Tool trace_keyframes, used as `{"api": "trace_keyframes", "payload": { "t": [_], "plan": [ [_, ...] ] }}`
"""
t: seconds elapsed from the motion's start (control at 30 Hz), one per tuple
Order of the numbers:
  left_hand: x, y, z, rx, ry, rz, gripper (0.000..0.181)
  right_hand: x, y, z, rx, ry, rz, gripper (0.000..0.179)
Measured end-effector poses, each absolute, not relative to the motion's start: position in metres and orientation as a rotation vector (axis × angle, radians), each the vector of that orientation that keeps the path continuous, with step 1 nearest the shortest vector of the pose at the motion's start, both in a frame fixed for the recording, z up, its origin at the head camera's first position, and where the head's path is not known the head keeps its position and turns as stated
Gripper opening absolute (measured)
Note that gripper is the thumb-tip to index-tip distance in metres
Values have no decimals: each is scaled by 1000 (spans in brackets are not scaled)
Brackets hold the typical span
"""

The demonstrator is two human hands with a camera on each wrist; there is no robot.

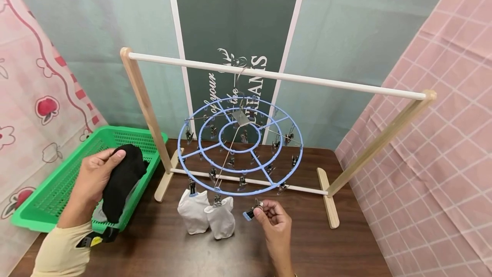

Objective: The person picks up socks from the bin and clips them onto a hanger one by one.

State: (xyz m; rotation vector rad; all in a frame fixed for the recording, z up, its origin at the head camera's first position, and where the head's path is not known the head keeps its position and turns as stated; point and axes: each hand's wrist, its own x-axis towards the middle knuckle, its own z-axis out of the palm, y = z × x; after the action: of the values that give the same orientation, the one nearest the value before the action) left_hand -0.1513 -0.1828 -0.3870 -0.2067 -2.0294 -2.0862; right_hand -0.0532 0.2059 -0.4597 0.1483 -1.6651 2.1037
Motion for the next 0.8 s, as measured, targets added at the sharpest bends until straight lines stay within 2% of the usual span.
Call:
{"api": "trace_keyframes", "payload": {
  "t": [0.2, 0.43, 0.63, 0.8],
  "plan": [
    [-136, -172, -390, -342, -2113, -1989, 20, -51, 204, -461, 263, -1624, 2133, 21],
    [-121, -157, -389, -576, -2112, -2088, 15, -51, 200, -461, 381, -1610, 2147, 26],
    [-111, -141, -391, -623, -2117, -2178, 14, -50, 198, -460, 387, -1636, 2125, 24],
    [-106, -128, -394, -570, -2198, -2182, 13, -49, 195, -459, 353, -1690, 2098, 11]
  ]
}}
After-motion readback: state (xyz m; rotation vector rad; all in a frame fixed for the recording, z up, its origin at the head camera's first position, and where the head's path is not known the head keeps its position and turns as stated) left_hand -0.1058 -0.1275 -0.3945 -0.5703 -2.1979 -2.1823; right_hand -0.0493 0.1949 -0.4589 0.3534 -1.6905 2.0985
